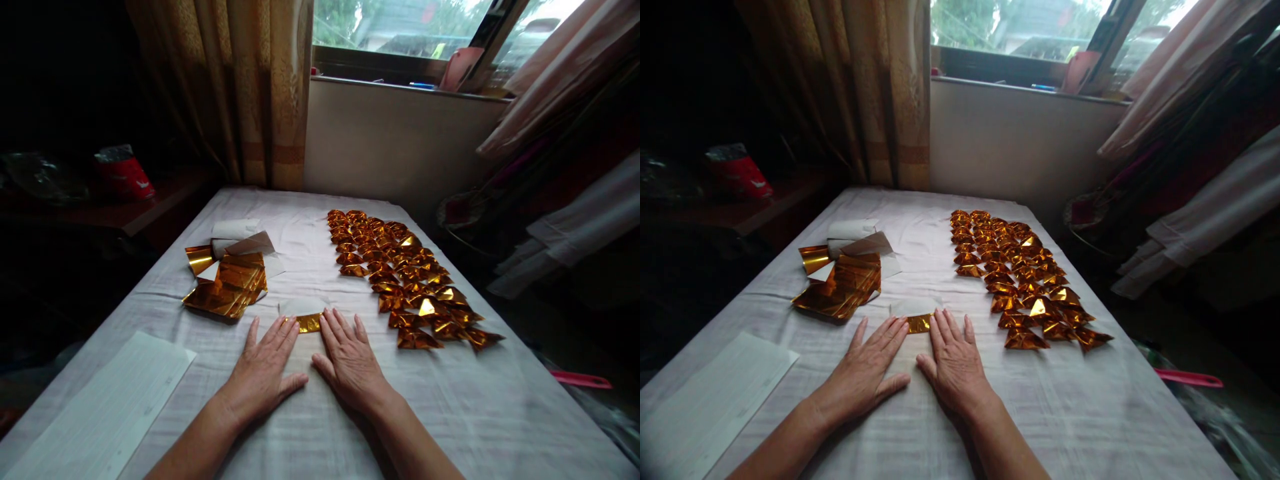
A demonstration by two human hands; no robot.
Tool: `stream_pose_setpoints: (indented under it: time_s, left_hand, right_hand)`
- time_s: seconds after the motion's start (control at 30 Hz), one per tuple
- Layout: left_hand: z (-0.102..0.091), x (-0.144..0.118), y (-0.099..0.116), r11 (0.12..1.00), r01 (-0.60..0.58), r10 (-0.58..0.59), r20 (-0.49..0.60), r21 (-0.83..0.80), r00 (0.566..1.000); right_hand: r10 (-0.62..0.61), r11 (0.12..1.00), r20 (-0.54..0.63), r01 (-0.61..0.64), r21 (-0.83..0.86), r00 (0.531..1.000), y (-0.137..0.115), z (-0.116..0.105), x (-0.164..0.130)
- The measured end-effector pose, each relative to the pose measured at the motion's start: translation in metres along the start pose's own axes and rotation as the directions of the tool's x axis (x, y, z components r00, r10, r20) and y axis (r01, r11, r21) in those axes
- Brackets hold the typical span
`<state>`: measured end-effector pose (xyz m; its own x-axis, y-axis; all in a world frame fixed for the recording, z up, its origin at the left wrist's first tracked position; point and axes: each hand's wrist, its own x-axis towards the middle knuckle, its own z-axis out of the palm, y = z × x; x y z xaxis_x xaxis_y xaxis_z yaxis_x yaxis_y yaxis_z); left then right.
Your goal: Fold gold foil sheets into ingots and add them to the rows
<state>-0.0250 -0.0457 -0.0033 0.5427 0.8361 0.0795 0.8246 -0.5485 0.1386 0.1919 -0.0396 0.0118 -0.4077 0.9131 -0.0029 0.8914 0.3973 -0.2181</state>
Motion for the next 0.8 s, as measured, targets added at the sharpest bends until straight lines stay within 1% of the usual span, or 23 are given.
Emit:
stream_pose_setpoints:
  time_s: [0.1,0.17,0.3,0.43,0.5,0.67,0.73,0.8]
  left_hand:
    - [0.000,0.004,0.000,1.000,0.009,-0.009,-0.004,-0.004,1.000]
    - [-0.001,0.006,0.000,1.000,0.008,-0.008,-0.014,-0.006,1.000]
    - [-0.004,0.008,0.000,1.000,-0.004,0.004,0.005,-0.015,1.000]
    - [-0.005,0.007,-0.001,1.000,-0.003,0.003,0.011,-0.024,1.000]
    - [-0.004,0.006,-0.002,1.000,-0.009,0.009,-0.004,-0.024,1.000]
    - [-0.002,0.006,-0.004,0.999,-0.039,0.035,-0.096,-0.032,0.995]
    - [-0.002,0.007,-0.006,0.998,-0.025,0.018,-0.147,-0.051,0.989]
    - [-0.003,0.009,-0.010,0.997,0.008,-0.025,-0.214,-0.077,0.976]
  right_hand:
    - [-0.119,0.993,-0.023,0.119,-0.004,0.993,-0.001,0.002,0.001]
    - [-0.154,0.988,-0.017,0.154,0.013,0.988,-0.002,0.002,0.001]
    - [-0.108,0.994,0.008,0.108,0.035,0.994,-0.002,0.002,-0.001]
    - [-0.015,1.000,0.027,0.015,-0.003,1.000,0.005,0.001,-0.005]
    - [0.007,1.000,0.010,-0.007,-0.022,1.000,0.008,0.000,-0.006]
    - [0.024,1.000,-0.118,-0.022,0.015,0.993,0.012,0.000,-0.004]
    - [0.030,0.999,-0.155,-0.024,0.036,0.987,0.014,0.000,-0.002]
    - [0.019,0.999,-0.178,-0.011,0.048,0.984,0.016,0.000,-0.001]
